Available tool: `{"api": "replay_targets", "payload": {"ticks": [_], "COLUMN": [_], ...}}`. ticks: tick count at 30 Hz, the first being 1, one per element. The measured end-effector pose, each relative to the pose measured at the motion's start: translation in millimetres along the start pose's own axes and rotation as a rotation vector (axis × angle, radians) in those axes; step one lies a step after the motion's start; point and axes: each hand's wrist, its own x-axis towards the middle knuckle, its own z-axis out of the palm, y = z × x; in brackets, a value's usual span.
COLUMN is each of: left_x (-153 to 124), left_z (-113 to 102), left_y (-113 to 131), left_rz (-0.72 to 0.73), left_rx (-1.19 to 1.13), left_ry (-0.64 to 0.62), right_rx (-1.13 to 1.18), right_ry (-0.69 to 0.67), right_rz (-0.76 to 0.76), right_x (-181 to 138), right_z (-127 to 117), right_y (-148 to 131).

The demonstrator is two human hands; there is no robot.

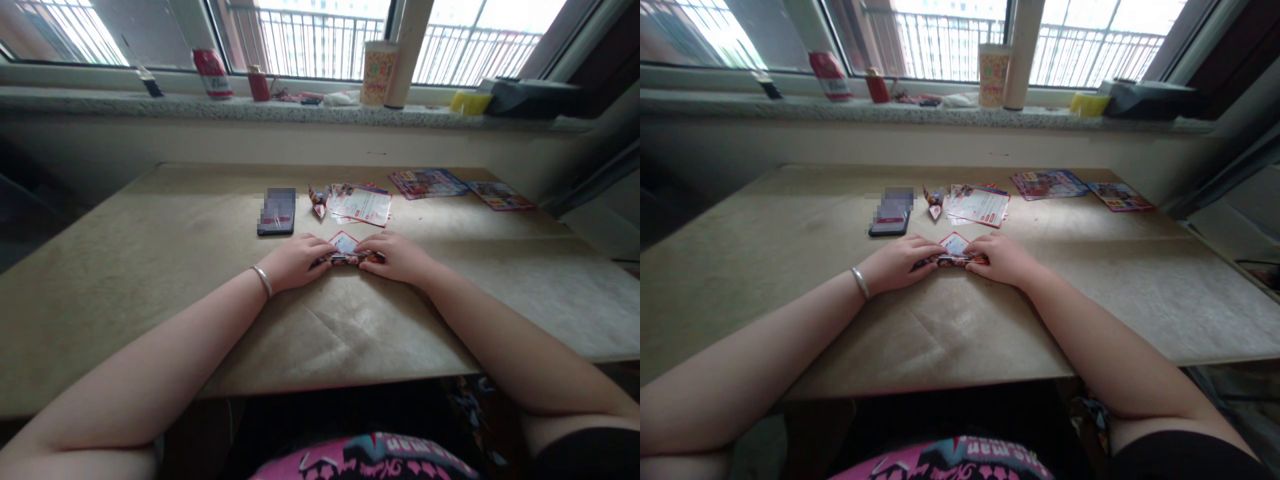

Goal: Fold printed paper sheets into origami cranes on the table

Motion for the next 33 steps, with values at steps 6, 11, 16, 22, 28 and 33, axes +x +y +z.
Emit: {"api": "replay_targets", "payload": {"ticks": [6,11,16,22,28,33], "left_x": [3,6,8,10,11,11], "left_z": [5,8,9,11,16,16], "left_y": [2,5,6,6,4,4], "left_rz": [-0.035,-0.064,-0.074,-0.072,-0.092,-0.098], "left_rx": [0.02,0.043,0.066,0.086,0.108,0.122], "left_ry": [0.012,0.022,0.023,0.017,0.004,-0.035], "right_rx": [-0.026,-0.017,-0.062,-0.072,-0.057,-0.062], "right_ry": [0.019,0.05,0.048,0.041,0.039,0.041], "right_rz": [0.038,0.073,0.088,0.089,0.09,0.092], "right_x": [1,3,4,5,5,5], "right_z": [2,6,5,6,7,6], "right_y": [0,1,-3,-3,-1,-2]}}
